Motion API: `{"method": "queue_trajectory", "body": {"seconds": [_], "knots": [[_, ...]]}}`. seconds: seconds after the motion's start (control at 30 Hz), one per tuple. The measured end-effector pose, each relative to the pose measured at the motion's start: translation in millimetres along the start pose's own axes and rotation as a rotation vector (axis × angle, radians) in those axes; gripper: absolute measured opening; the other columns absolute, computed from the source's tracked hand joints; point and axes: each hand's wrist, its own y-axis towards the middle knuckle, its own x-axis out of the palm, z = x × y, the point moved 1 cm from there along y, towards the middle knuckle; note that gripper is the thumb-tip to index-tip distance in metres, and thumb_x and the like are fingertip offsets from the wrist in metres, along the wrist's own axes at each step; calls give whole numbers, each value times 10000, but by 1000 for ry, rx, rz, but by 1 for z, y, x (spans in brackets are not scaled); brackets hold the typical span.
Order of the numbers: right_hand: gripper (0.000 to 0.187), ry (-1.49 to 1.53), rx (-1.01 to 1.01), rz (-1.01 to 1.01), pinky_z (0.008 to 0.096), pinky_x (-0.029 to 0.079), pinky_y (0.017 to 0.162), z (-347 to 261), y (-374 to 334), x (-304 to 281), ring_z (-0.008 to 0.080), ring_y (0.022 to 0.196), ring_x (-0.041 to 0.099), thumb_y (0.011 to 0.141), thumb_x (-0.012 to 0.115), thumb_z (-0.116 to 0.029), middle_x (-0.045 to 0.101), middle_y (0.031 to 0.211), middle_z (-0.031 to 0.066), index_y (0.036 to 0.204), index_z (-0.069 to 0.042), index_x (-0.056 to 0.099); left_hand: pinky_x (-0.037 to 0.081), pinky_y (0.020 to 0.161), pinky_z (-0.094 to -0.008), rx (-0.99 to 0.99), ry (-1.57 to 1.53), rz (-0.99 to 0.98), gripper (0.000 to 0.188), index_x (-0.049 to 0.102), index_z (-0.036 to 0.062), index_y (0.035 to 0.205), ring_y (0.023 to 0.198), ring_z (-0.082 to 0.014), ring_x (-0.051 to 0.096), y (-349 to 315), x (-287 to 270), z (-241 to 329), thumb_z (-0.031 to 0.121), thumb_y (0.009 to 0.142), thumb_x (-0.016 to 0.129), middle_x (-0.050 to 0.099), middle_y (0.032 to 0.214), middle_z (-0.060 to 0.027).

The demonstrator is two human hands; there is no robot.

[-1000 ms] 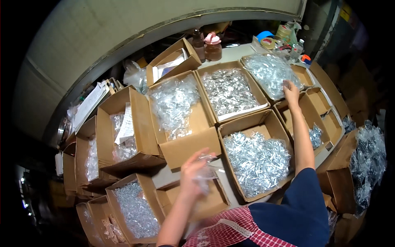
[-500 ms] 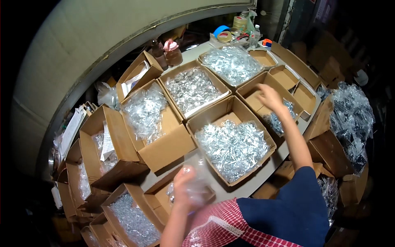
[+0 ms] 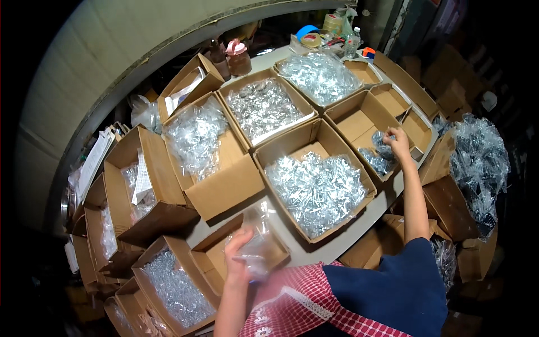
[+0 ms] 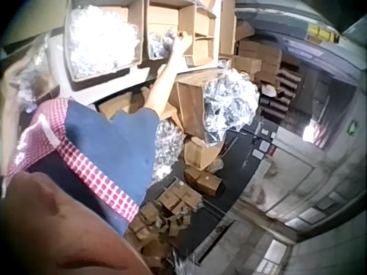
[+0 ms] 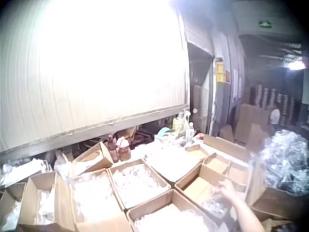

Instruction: The person places small metal hardware pieces from several boxes into a plastic bag, weighs the bag on a scale, and adjusts the quantity until reaching the target weight.

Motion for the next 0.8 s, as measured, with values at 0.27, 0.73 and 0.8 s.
{"method": "queue_trajectory", "body": {"seconds": [0.27,0.73,0.8], "knots": [[165,893,131,-490,275,499,758,-258,-27,-24,122,847,589,954,568,-139,624,960,41,1025,4,610,564,763,-377,-29,164,-192,557,398,-14,1389,874,-302,679,-7,37,-10,200,896,543,634,1072,-263],[223,275,-302,-705,444,478,695,-268,-74,132,377,760,606,825,670,-243,625,747,178,819,-21,648,544,635,-325,476,7,294,242,579,51,1036,732,-192,642,-45,-22,23,197,843,559,641,901,-95],[167,331,-200,-626,365,484,650,-280,-62,112,270,709,634,868,646,-194,648,745,147,866,-30,676,538,702,-309,574,117,364,238,587,49,1051,789,-179,642,-52,-31,26,176,852,562,640,911,-81]]}}
